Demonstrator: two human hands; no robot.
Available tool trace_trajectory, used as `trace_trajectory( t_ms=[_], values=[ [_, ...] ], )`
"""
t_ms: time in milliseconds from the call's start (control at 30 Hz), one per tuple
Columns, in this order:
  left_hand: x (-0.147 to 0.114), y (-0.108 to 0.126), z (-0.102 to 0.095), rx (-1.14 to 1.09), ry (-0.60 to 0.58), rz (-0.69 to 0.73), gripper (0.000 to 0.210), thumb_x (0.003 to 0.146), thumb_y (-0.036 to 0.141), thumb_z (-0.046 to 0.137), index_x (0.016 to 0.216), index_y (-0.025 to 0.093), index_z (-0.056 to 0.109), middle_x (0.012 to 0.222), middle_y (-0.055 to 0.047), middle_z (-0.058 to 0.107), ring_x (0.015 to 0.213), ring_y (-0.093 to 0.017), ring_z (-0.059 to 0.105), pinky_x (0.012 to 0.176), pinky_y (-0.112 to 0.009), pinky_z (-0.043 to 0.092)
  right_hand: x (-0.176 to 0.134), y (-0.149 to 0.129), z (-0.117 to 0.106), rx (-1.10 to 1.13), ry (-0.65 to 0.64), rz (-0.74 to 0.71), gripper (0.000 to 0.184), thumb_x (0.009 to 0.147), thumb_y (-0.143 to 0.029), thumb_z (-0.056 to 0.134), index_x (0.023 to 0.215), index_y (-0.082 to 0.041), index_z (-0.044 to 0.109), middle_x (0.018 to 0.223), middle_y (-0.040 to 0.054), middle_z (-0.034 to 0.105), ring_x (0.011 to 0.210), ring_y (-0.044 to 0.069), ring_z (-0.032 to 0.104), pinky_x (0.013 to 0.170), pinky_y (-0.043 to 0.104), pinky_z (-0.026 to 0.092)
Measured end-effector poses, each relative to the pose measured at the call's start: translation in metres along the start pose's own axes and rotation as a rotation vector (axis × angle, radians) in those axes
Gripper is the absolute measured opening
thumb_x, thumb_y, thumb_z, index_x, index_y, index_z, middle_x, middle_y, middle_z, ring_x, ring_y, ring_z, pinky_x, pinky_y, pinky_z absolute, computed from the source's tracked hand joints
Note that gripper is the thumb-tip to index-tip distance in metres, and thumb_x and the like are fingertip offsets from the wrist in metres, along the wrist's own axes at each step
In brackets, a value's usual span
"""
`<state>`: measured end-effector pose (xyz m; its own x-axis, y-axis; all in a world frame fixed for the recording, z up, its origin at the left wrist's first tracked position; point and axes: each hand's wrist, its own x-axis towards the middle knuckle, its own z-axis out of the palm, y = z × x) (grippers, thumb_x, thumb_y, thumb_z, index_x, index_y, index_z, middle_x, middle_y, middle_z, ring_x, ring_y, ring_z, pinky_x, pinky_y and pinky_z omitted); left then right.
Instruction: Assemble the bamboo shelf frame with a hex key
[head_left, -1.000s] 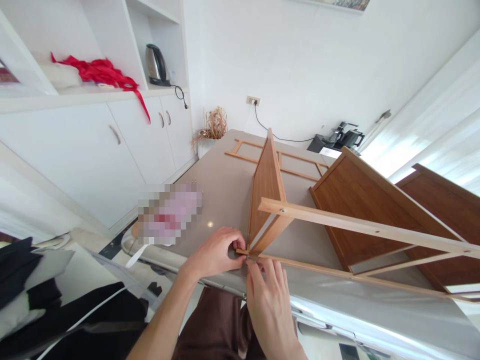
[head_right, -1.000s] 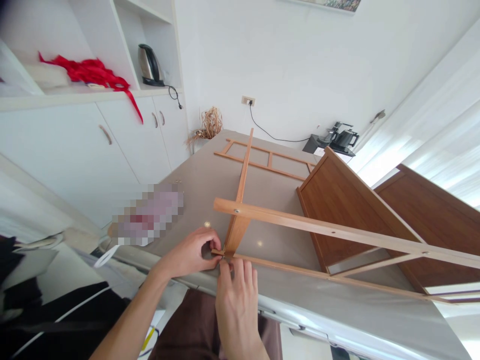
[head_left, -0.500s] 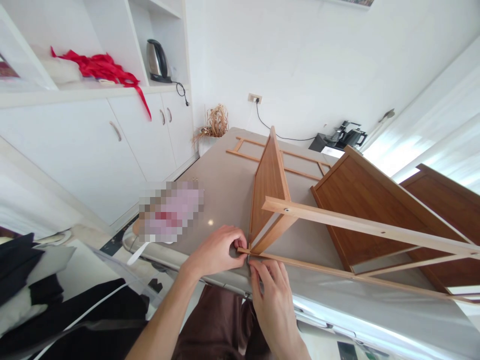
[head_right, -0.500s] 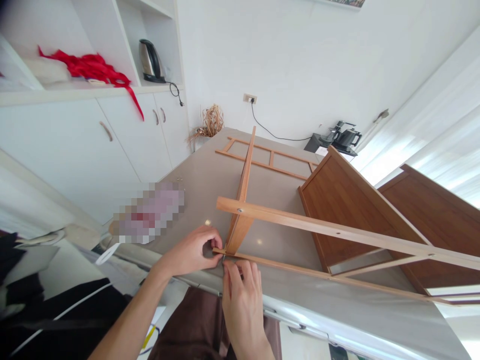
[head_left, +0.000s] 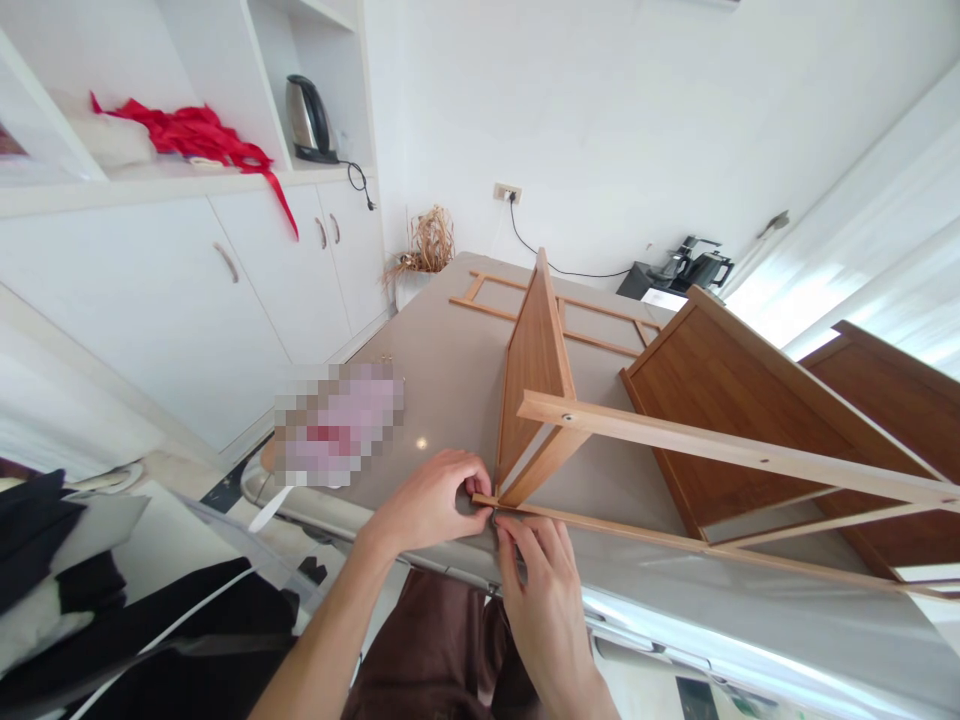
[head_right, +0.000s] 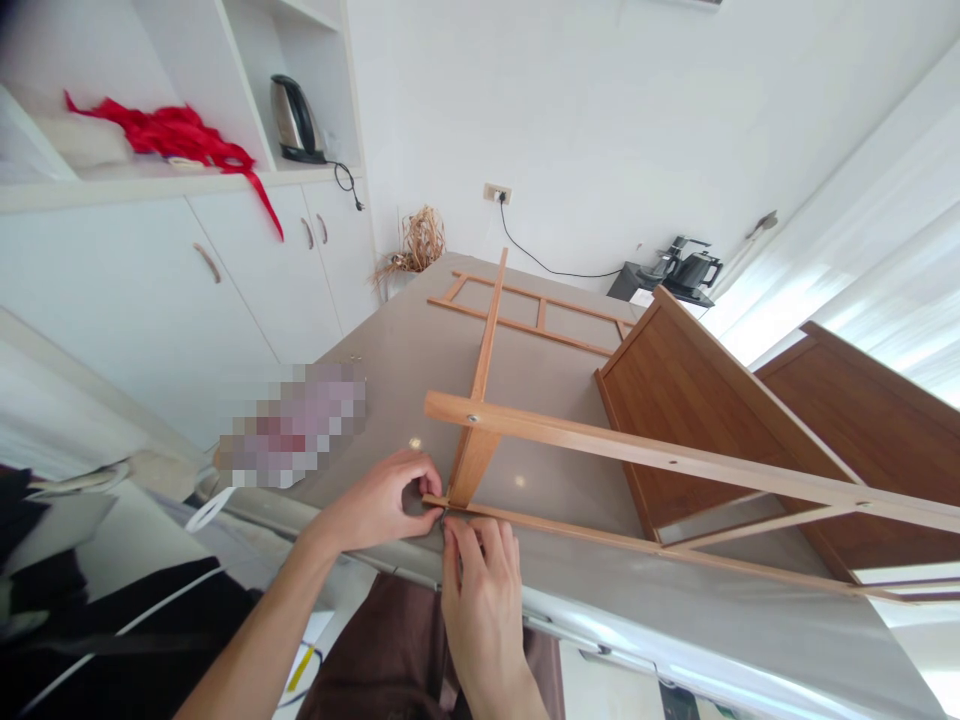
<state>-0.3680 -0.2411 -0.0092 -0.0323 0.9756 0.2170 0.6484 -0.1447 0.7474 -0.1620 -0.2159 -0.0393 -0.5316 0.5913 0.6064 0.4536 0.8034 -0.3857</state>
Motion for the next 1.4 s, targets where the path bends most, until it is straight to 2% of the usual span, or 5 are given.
trace_trajectory(
  t_ms=[200,367,667,1400],
  values=[
    [0.000,0.001,0.000,0.004,-0.005,-0.013,0.016,0.079,0.016,0.074,0.085,0.024,0.061,0.086,0.002,0.067,0.088,-0.018,0.061,0.080,-0.030,0.046,0.003,-0.001,-0.001,0.028,-0.002,0.018,0.017,0.106,-0.014,0.054,0.113,-0.021,0.068,0.094,0.0055,0.064,0.087,0.022,0.059,0.081,0.037,0.049],
    [0.000,0.003,-0.002,0.010,-0.010,-0.010,0.016,0.079,0.015,0.074,0.084,0.023,0.060,0.086,0.002,0.067,0.086,-0.018,0.061,0.079,-0.029,0.046,0.008,0.000,-0.002,0.089,-0.006,0.049,0.014,0.105,-0.015,0.056,0.105,-0.022,0.068,0.090,0.0039,0.064,0.085,0.021,0.060,0.079,0.036,0.049],
    [0.001,0.004,-0.002,0.014,-0.013,-0.026,0.015,0.080,0.015,0.073,0.085,0.023,0.061,0.085,0.002,0.066,0.087,-0.018,0.061,0.080,-0.029,0.046,0.009,0.005,-0.009,0.084,-0.026,0.031,0.017,0.105,-0.015,0.055,0.105,-0.022,0.071,0.089,0.0044,0.064,0.084,0.021,0.061,0.076,0.035,0.053],
    [0.003,0.006,-0.003,0.043,-0.020,-0.020,0.012,0.083,0.017,0.070,0.086,0.024,0.061,0.086,0.001,0.069,0.088,-0.019,0.063,0.080,-0.030,0.048,0.006,0.005,-0.005,0.072,-0.019,0.062,0.015,0.102,-0.011,0.056,0.104,-0.021,0.067,0.091,0.0046,0.065,0.087,0.022,0.062,0.079,0.037,0.052]
  ],
)
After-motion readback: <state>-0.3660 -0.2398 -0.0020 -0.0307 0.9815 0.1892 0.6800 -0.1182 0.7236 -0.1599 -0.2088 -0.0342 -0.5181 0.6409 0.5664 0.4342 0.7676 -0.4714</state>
